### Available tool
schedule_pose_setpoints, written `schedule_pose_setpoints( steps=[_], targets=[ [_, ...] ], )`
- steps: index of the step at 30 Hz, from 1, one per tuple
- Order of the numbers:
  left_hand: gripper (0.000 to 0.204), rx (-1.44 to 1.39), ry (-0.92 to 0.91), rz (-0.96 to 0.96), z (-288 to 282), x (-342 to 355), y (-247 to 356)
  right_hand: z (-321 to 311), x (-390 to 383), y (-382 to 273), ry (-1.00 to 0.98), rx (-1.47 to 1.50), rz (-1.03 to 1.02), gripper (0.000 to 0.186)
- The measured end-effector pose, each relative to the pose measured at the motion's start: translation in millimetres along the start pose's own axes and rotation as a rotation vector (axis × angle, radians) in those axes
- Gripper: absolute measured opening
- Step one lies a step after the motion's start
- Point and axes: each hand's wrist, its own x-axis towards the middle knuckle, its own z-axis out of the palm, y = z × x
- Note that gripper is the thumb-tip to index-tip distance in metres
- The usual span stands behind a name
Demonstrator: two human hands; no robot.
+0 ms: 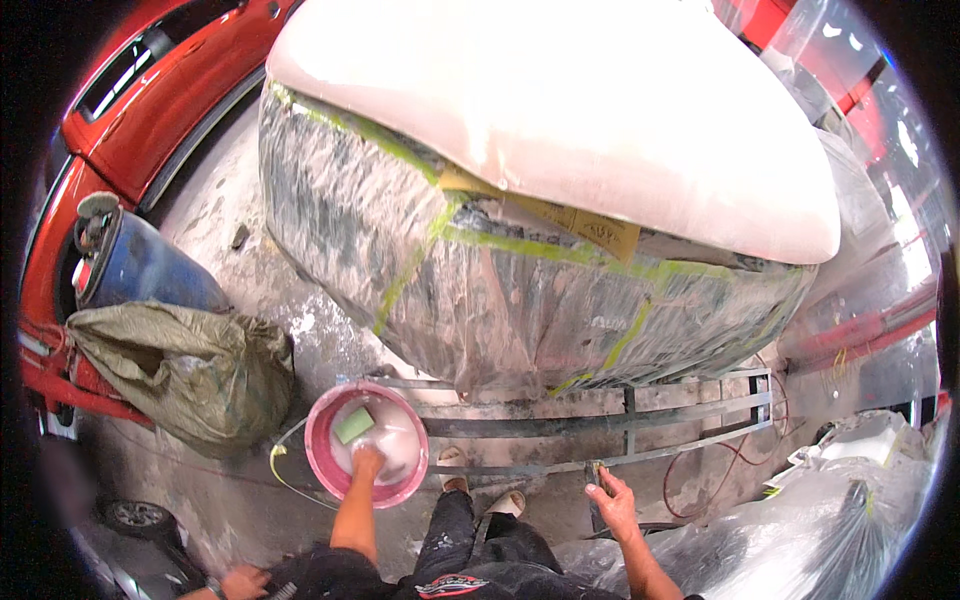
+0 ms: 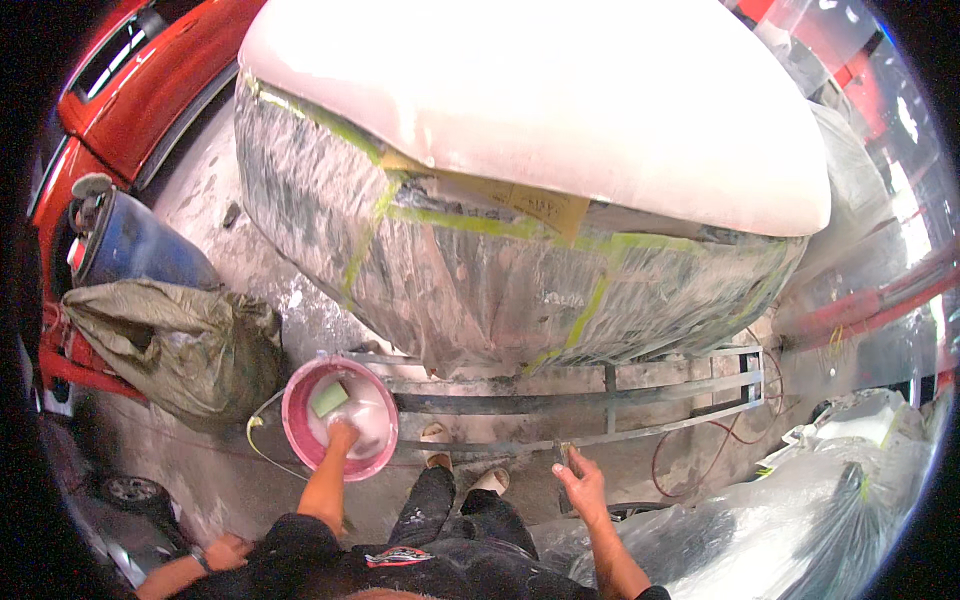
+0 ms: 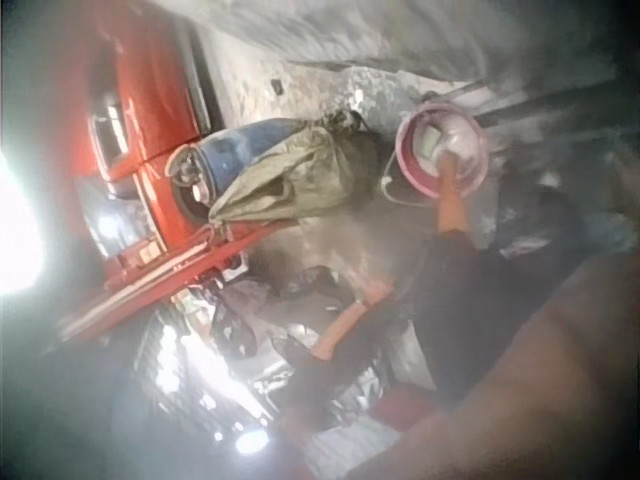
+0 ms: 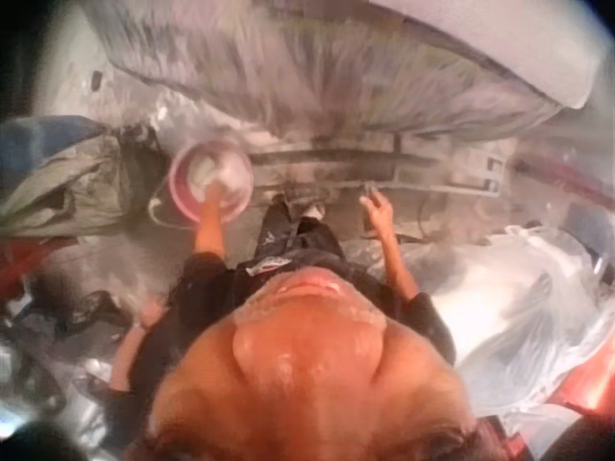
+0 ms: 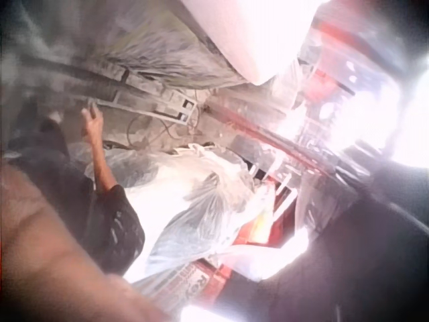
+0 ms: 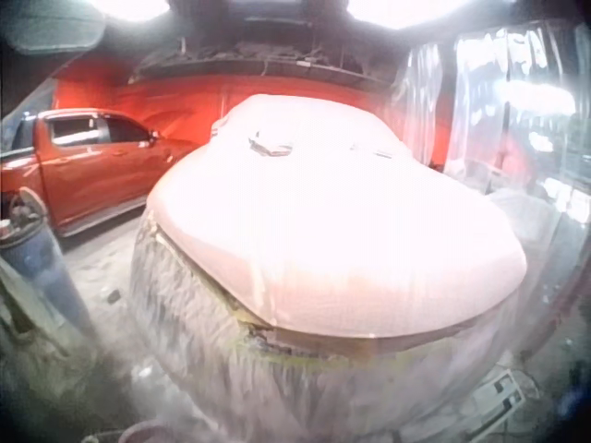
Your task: The person sands a large, curved, light-pink car part using a sanding block and water. They repeatedly dip the block into a bucket of water and wipe the surface with a cloth while sanding.
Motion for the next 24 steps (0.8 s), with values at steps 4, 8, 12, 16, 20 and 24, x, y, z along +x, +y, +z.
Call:
schedule_pose_setpoints(
  steps=[4, 8, 12, 16, 20, 24],
  targets=[
    [0.037, -0.704, 0.399, -0.154, -49.3, -58.5, -10.8, 3.5, 18.2, -20.8, -0.008, 0.052, -0.023, 0.063],
    [0.016, -1.054, 0.253, -0.132, -122.1, -116.0, -17.3, 7.1, 25.0, -46.6, 0.000, -0.004, -0.031, 0.063],
    [0.016, -1.161, 0.394, 0.364, -262.8, -184.2, 4.9, -1.0, 33.0, -68.2, 0.046, 0.056, -0.011, 0.064],
    [0.023, -1.128, 0.737, 0.703, -438.9, -271.5, 68.1, -35.9, 38.6, -112.0, 0.124, 0.198, -0.119, 0.063],
    [0.014, -0.973, 1.202, 1.108, -594.5, -326.1, 110.7, -84.3, 45.5, -155.0, 0.172, 0.167, -0.269, 0.058],
    [0.020, -0.513, 1.632, 0.951, -692.9, -274.7, 174.7, -123.9, 50.9, -141.6, 0.208, 0.197, -0.288, 0.056]
  ],
)
